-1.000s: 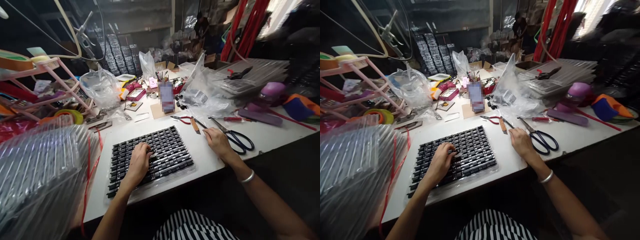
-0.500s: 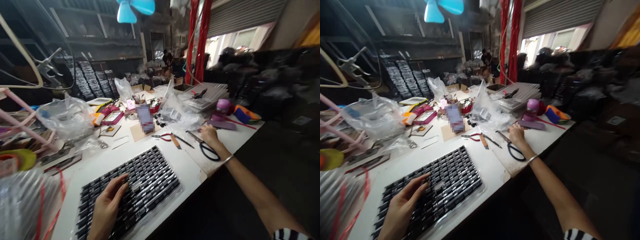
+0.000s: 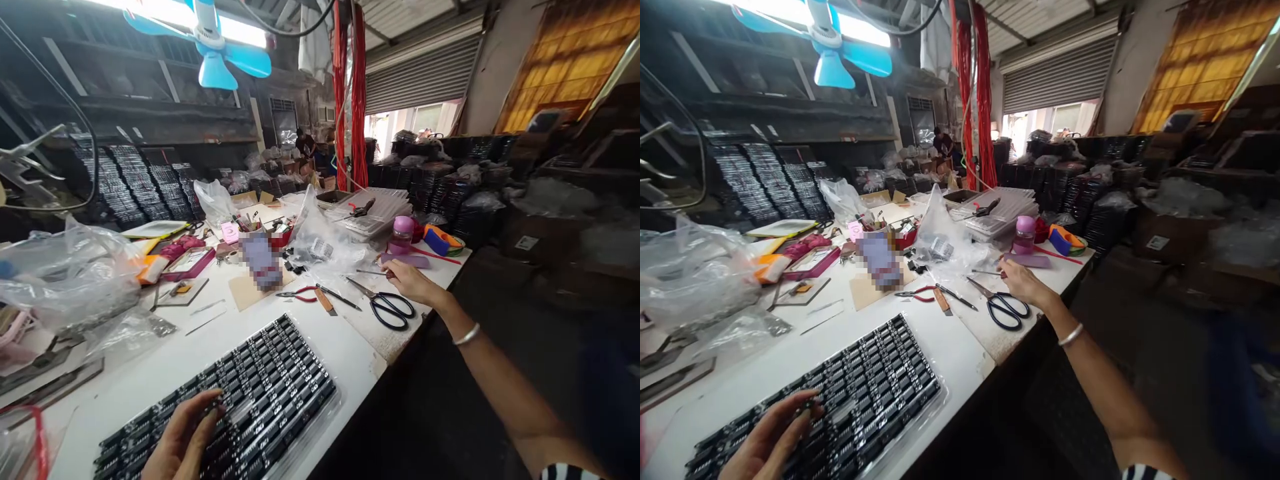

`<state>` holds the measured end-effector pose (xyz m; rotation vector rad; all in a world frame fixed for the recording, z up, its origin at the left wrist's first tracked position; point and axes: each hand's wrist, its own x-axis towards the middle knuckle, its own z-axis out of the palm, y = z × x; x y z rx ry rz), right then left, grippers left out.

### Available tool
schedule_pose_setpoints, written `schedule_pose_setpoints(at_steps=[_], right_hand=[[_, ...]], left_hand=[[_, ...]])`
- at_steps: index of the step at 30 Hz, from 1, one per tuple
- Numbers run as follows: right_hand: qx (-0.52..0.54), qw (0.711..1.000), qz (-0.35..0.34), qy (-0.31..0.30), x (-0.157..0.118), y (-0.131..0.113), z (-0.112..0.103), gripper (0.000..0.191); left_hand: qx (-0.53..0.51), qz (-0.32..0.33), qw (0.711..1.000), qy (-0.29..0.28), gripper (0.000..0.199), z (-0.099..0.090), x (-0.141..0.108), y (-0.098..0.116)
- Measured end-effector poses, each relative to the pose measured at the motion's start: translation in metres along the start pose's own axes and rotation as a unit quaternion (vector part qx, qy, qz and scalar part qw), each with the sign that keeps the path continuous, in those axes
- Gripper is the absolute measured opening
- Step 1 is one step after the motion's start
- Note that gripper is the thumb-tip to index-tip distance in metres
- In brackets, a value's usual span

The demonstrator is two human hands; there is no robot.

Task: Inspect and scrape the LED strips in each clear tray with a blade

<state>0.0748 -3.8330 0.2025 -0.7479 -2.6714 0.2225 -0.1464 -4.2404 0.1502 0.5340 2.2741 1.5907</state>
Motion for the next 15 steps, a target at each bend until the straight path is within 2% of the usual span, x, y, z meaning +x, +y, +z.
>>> schedule_pose_setpoints(at_steps=[3, 5, 7, 11, 15], right_hand=[[0.114, 0.99, -0.083, -0.006, -0.037, -0.044, 0.0, 0.023], [0.238, 0.959, -0.155, 0.0, -0.059, -0.077, 0.007, 0.019], [0.303, 0.927, -0.221, -0.015, -0.074, -0.107, 0.018, 0.014], [0.325, 0.893, -0.311, -0.031, -0.092, -0.15, 0.043, 0.007], [0.309, 0.883, -0.352, -0.014, -0.101, -0.169, 0.061, 0.005]], left_hand=[[-0.064, 0.016, 0.997, 0.027, 0.047, 0.011, -0.019, 0.01], [-0.128, 0.012, 0.992, 0.01, 0.038, 0.022, -0.039, 0.019], [-0.207, 0.003, 0.978, -0.006, 0.032, 0.033, -0.059, 0.024], [-0.306, -0.025, 0.951, -0.043, 0.021, 0.048, -0.092, 0.029], [-0.355, -0.04, 0.932, -0.066, 0.017, 0.05, -0.116, 0.026]])
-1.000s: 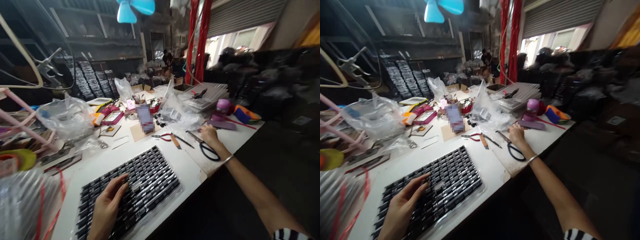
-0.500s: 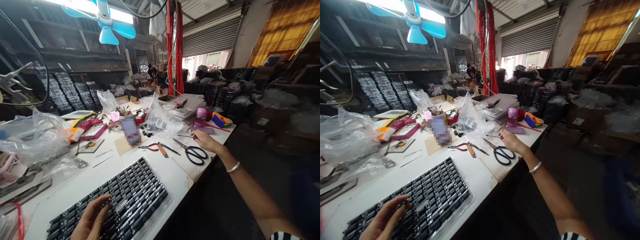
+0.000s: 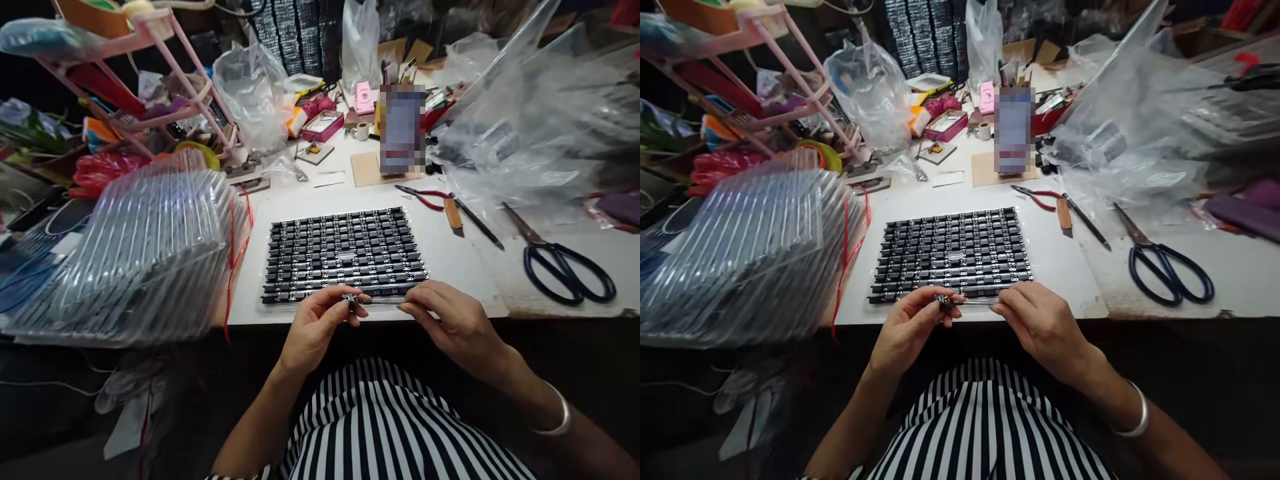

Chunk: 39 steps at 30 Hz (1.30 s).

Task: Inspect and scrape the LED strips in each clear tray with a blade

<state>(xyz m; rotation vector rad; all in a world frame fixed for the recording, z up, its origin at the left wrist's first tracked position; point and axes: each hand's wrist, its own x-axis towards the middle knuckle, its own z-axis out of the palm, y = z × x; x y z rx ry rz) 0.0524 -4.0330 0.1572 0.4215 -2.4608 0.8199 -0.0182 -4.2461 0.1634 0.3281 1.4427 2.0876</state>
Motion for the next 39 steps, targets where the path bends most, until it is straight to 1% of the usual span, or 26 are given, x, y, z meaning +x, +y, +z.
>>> schedule_pose_setpoints(at_steps=[3, 6, 12, 16, 19, 21, 24, 27, 30, 35, 37, 38, 39], right_hand=[[-0.026, 1.0, -0.009, 0.011, -0.001, -0.001, 0.004, 0.007], [-0.037, 0.999, -0.011, 0.015, -0.001, -0.001, 0.003, 0.008], [-0.026, 0.999, -0.016, 0.012, -0.001, 0.0, 0.0, 0.008], [-0.015, 0.999, -0.03, -0.002, -0.002, 0.004, -0.002, 0.011], [-0.021, 0.998, -0.051, 0.001, -0.004, 0.006, -0.002, 0.016], [-0.035, 0.997, -0.07, 0.017, -0.006, 0.006, -0.001, 0.019], [-0.055, 0.993, -0.091, 0.041, -0.009, 0.006, -0.001, 0.023], [-0.063, 0.993, -0.095, 0.043, -0.01, 0.006, -0.001, 0.023], [-0.055, 0.993, -0.101, 0.027, -0.011, 0.006, 0.0, 0.02], [-0.055, 0.994, -0.096, -0.01, -0.012, 0.006, 0.001, 0.01], [-0.042, 0.996, -0.073, -0.029, -0.011, 0.005, -0.001, 0.005], [-0.021, 0.997, -0.051, -0.048, -0.01, 0.005, -0.003, 0.006], [0.014, 0.996, -0.022, -0.08, -0.009, 0.004, -0.006, 0.011]], left_hand=[[-0.016, -0.01, 1.0, 0.003, 0.017, -0.002, -0.006, -0.004], [-0.02, -0.023, 1.0, -0.001, 0.018, -0.001, -0.005, -0.006], [0.005, -0.036, 0.999, -0.019, 0.021, -0.001, -0.002, -0.006], [-0.005, -0.061, 0.997, -0.047, 0.02, -0.005, -0.002, -0.005], [-0.012, -0.064, 0.995, -0.07, 0.017, -0.006, -0.001, -0.004], [-0.026, -0.066, 0.994, -0.08, 0.016, -0.006, -0.001, -0.003], [-0.068, -0.093, 0.99, -0.078, 0.017, -0.004, 0.0, -0.003], [-0.108, -0.117, 0.984, -0.074, 0.017, -0.003, 0.0, -0.003], [-0.125, -0.121, 0.981, -0.081, 0.012, -0.003, 0.0, -0.004], [-0.135, -0.134, 0.978, -0.09, 0.011, -0.003, 0.0, -0.006], [-0.127, -0.134, 0.979, -0.092, 0.011, -0.004, 0.001, -0.005], [-0.12, -0.13, 0.98, -0.093, 0.011, -0.005, 0.001, -0.005], [-0.112, -0.124, 0.981, -0.098, 0.011, -0.006, 0.001, -0.004]])
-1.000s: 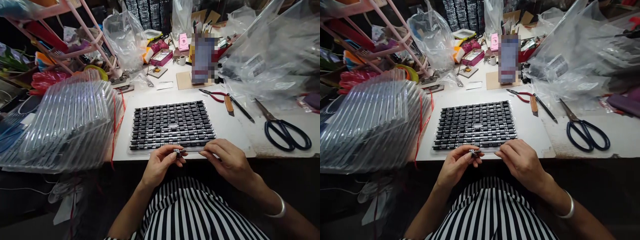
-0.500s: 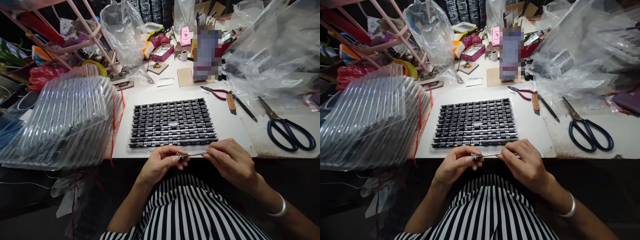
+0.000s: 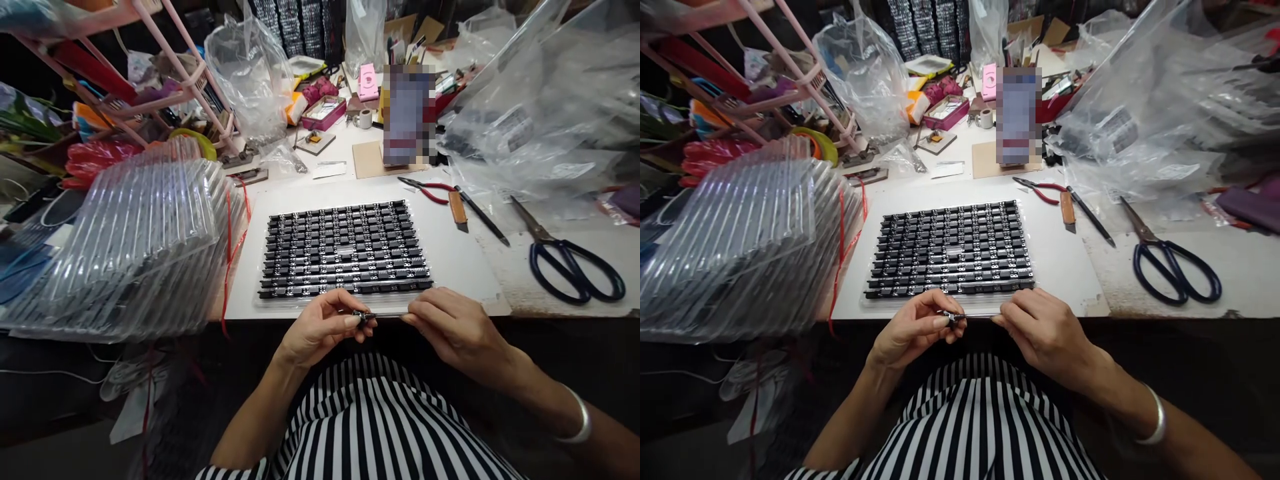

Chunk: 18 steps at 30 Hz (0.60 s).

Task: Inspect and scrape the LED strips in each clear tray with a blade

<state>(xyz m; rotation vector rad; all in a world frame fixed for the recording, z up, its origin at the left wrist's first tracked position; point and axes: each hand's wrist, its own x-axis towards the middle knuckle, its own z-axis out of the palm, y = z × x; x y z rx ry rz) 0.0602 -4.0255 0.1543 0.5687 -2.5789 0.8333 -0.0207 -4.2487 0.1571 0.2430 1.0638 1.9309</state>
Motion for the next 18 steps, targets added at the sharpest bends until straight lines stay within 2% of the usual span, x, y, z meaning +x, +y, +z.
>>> schedule_pose_setpoints(at_steps=[2, 3, 4, 5, 7, 8, 9, 10, 11, 13, 16, 18], right_hand=[[0.122, 0.984, 0.072, -0.107, 0.002, -0.002, -0.006, 0.023], [0.202, 0.956, 0.114, -0.181, 0.003, -0.002, -0.009, 0.027], [0.287, 0.908, 0.159, -0.26, 0.004, -0.002, -0.012, 0.03], [0.37, 0.845, 0.201, -0.329, 0.004, -0.002, -0.014, 0.033], [0.5, 0.711, 0.262, -0.418, 0.003, -0.001, -0.016, 0.042], [0.535, 0.667, 0.279, -0.437, 0.003, 0.0, -0.016, 0.046], [0.547, 0.651, 0.291, -0.438, 0.003, 0.0, -0.016, 0.049], [0.536, 0.663, 0.298, -0.429, 0.004, 0.0, -0.017, 0.051], [0.509, 0.694, 0.298, -0.412, 0.004, 0.0, -0.017, 0.05], [0.424, 0.789, 0.267, -0.356, 0.005, -0.001, -0.017, 0.046], [0.272, 0.917, 0.141, -0.254, 0.002, -0.002, -0.012, 0.035], [0.133, 0.977, 0.054, -0.158, -0.003, -0.001, -0.006, 0.033]], left_hand=[[0.024, 0.006, 0.999, -0.023, 0.012, -0.002, 0.0, 0.002], [0.037, 0.007, 0.998, -0.041, 0.012, -0.003, 0.0, 0.004], [0.049, 0.008, 0.997, -0.059, 0.013, -0.004, 0.0, 0.006], [0.06, 0.008, 0.996, -0.072, 0.014, -0.005, 0.001, 0.007], [0.075, 0.008, 0.994, -0.084, 0.015, -0.005, 0.001, 0.01], [0.082, 0.006, 0.993, -0.081, 0.016, -0.005, 0.001, 0.011], [0.093, 0.005, 0.993, -0.072, 0.017, -0.004, 0.001, 0.012], [0.108, 0.005, 0.992, -0.058, 0.017, -0.003, 0.001, 0.012], [0.123, 0.008, 0.992, -0.041, 0.018, -0.002, 0.001, 0.012], [0.145, 0.022, 0.989, -0.003, 0.017, 0.001, 0.0, 0.01], [0.139, 0.035, 0.989, 0.034, 0.017, 0.005, 0.0, 0.006], [0.115, 0.036, 0.992, 0.046, 0.016, 0.007, -0.001, 0.005]])
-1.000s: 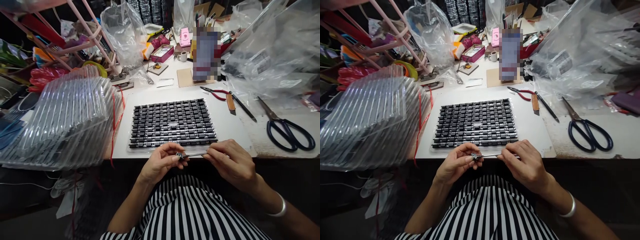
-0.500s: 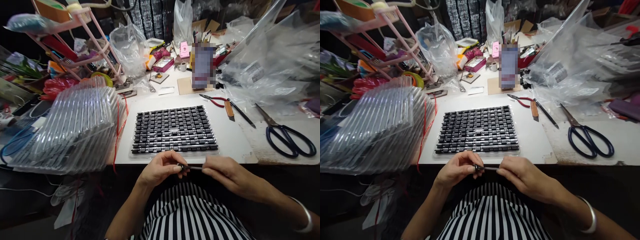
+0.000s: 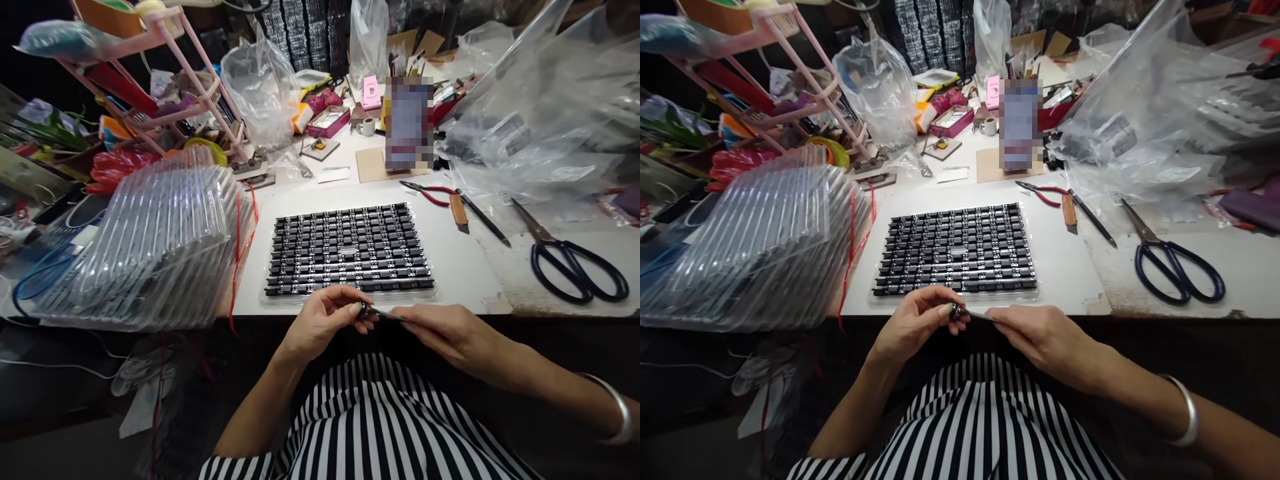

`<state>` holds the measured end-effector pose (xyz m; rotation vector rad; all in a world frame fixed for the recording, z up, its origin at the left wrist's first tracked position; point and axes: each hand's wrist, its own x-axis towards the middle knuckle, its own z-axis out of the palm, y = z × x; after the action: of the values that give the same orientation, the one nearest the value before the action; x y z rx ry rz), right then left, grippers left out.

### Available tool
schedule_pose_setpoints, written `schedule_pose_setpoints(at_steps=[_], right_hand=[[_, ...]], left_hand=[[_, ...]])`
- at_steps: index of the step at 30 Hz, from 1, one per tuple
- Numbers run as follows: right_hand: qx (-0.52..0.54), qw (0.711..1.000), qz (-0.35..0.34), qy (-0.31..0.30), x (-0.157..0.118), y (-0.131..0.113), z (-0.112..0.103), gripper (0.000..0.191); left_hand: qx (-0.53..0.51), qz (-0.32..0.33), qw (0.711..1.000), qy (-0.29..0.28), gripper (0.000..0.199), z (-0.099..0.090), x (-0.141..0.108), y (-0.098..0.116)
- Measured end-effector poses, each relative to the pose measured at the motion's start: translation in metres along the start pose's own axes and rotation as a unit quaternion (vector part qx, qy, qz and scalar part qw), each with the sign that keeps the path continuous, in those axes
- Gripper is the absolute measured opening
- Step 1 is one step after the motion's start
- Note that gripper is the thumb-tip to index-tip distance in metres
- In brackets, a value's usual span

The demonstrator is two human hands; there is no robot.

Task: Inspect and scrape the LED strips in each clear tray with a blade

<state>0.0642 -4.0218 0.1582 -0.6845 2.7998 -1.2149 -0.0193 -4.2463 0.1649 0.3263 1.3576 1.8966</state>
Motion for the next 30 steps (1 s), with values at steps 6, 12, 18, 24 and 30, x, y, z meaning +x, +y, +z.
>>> schedule_pose_setpoints(at_steps=[6, 12, 18, 24, 30], right_hand=[[-0.27, 0.946, -0.097, 0.153, -0.004, 0.006, 0.005, 0.029], [-0.227, 0.955, -0.094, 0.168, -0.003, -0.006, -0.002, 0.011], [-0.229, 0.95, -0.1, 0.189, -0.006, -0.007, 0.001, 0.007], [-0.241, 0.94, -0.123, 0.208, -0.01, -0.006, 0.002, 0.007], [-0.251, 0.942, -0.146, 0.169, -0.012, -0.003, 0.0, 0.013]], left_hand=[[-0.016, 0.012, 1.0, -0.005, 0.013, 0.004, -0.005, -0.001], [0.035, 0.032, 0.999, -0.002, 0.012, 0.008, -0.009, -0.003], [0.036, 0.034, 0.999, -0.003, 0.011, 0.012, -0.013, -0.006], [0.029, 0.052, 0.998, -0.005, 0.008, 0.014, -0.014, -0.008], [0.04, 0.041, 0.998, -0.016, 0.009, 0.013, -0.014, -0.01]])
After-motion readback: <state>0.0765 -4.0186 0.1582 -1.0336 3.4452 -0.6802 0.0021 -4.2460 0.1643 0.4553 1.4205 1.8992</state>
